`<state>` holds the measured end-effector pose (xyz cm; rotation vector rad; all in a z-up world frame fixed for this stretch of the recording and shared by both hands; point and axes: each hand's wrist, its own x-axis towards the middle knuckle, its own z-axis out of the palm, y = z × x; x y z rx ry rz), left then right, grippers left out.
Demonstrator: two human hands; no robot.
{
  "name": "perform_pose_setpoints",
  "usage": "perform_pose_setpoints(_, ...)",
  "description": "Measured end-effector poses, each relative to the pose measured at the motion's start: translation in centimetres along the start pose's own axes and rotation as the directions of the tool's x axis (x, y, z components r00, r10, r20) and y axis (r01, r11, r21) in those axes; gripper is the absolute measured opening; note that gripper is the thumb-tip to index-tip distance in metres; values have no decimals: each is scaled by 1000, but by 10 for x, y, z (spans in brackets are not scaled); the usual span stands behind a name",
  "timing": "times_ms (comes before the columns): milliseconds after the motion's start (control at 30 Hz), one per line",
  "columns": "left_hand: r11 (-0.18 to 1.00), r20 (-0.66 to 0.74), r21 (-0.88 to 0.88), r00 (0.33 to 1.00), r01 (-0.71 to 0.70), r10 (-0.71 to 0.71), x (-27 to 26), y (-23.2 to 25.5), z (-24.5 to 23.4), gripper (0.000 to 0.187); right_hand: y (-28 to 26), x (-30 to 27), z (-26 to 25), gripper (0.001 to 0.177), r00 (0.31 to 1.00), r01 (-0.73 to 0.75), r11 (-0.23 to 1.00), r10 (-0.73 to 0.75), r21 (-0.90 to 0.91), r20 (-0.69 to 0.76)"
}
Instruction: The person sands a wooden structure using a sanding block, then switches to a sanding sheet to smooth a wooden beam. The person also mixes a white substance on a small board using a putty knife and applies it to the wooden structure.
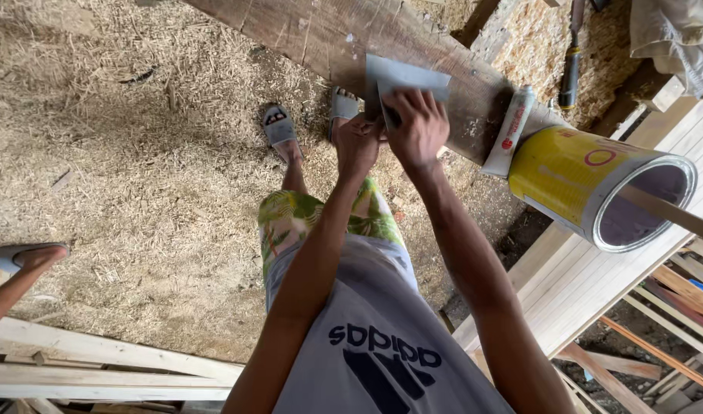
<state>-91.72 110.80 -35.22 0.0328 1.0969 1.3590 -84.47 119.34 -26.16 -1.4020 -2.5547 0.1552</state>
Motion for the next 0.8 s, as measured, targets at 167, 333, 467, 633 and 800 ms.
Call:
perform_pose_setpoints(167,871,79,410,962,-271,262,18,-31,-18,13,4,20,12,17,998,31,999,-29,-33,58)
perform_pose_setpoints(333,997,-88,67,996,-28,34,23,-39,-17,18,-9,-3,-11,11,994,33,999,-30,-33,102)
perform_pose_setpoints(467,972,22,206,994,-113,111,14,-35,-18,11,-8,31,15,14,997,47,999,-47,-10,58)
perform_pose_setpoints(633,909,45,336,968,-249,248,14,-29,-18,12,-12,12,-9,11,989,76,996,-71,-37,130)
perform_pose_setpoints(800,990,24,100,995,-102,100,6,-23,-16,14,-20,8,-11,8,999,45,999,-45,25,20)
